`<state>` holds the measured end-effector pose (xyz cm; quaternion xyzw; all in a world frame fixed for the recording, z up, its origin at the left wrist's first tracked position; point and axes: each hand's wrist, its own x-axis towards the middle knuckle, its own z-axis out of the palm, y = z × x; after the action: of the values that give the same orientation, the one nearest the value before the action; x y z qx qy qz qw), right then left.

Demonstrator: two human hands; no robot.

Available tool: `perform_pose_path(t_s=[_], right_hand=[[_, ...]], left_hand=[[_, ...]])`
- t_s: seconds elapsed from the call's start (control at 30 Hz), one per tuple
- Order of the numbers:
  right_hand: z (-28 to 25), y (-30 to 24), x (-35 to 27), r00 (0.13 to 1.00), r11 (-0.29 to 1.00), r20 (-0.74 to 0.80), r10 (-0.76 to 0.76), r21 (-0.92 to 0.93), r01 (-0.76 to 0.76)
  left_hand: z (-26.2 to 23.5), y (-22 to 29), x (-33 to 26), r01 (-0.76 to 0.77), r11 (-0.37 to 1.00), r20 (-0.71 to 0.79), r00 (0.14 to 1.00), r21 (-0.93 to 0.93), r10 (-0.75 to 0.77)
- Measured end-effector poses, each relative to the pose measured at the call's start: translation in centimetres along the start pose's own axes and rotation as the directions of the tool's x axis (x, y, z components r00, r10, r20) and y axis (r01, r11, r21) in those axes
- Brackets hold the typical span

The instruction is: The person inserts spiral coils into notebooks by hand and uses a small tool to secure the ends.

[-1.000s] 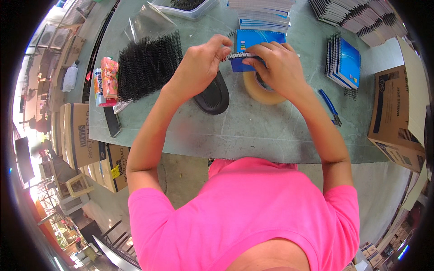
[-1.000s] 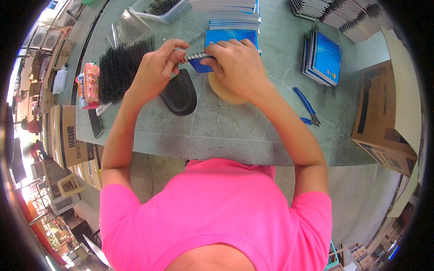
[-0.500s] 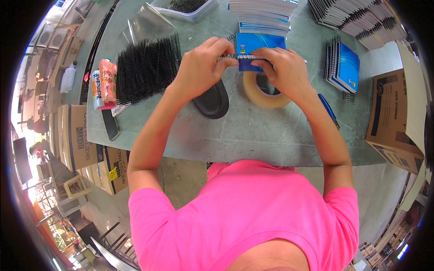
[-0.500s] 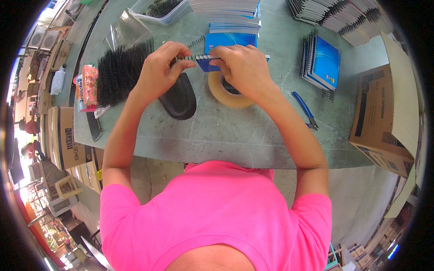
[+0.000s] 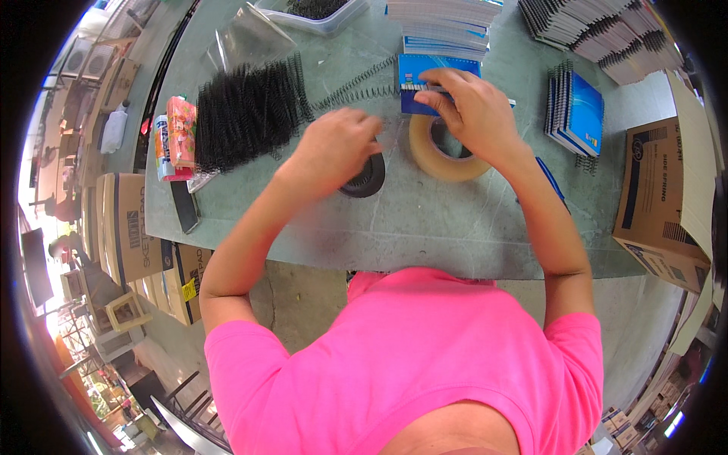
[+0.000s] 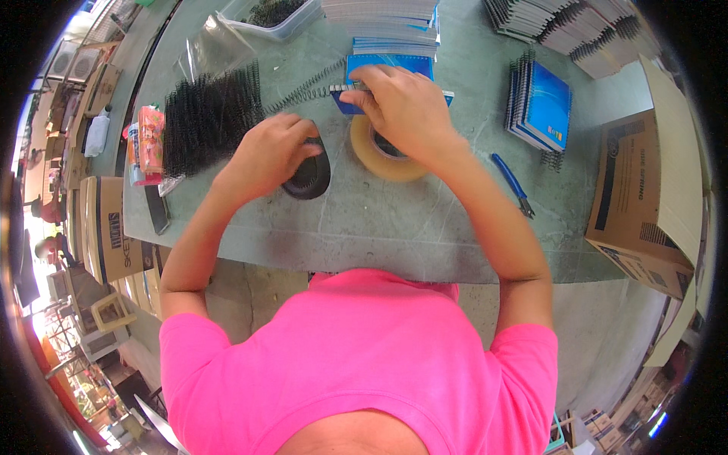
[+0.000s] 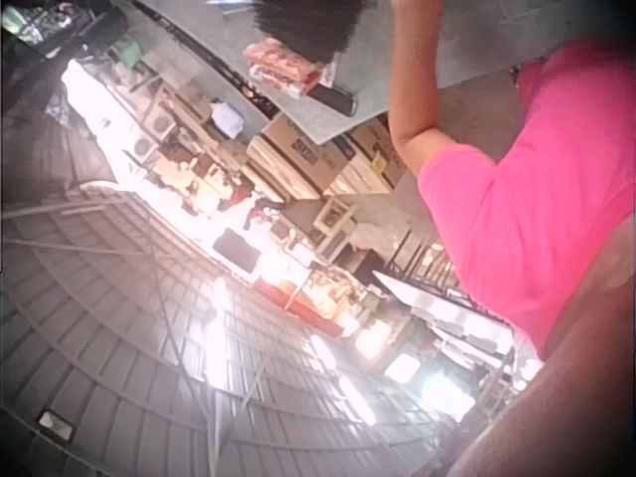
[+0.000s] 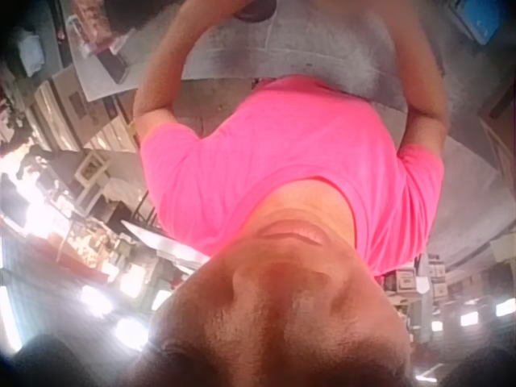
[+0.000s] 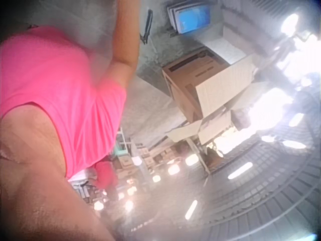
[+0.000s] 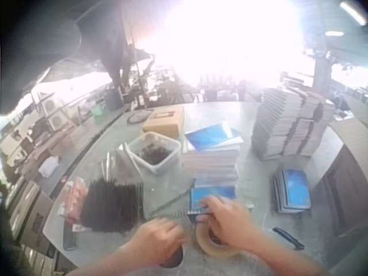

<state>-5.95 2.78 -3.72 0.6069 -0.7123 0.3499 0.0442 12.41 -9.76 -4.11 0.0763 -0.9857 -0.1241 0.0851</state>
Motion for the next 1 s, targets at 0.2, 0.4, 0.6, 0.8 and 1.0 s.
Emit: perform_pose_path(t_s=[0.2, 0.4, 0.6, 0.8, 1.0], right_hand=[[0.2, -0.2, -0.1, 1.0, 0.996, 0.011, 0.001, 0.091, -0.002], [0.0, 0.3, 0.4, 0.998, 0.99, -0.019, 0.067, 0.125, -0.064], [-3.0, 1.2, -0.8, 0.947, 0.962, 0.227, 0.228, 0.099, -0.255], [-2.9, 2.1, -1.6, 0.912, 0.825, 0.266, 0.313, 0.4, -0.4], [-3.2, 4.0, -2.1, 0.927, 0.81, 0.289, 0.238, 0.467, -0.354]], left_hand=[[2.9, -3.6, -3.5, 0.301, 0.925, 0.115, 0.953, -0.231, -0.282], [-3.9, 2.4, -0.5, 0.202, 0.865, -0.025, 0.97, -0.459, -0.24], [-2.4, 3.8, 1.4, 0.129, 0.978, -0.025, 0.991, -0.163, -0.134], [-3.8, 3.6, 3.5, 0.046, 0.977, -0.454, 0.88, -0.211, -0.139], [-4.9, 4.4, 4.7, -0.046, 0.953, -0.465, 0.88, -0.299, -0.103]])
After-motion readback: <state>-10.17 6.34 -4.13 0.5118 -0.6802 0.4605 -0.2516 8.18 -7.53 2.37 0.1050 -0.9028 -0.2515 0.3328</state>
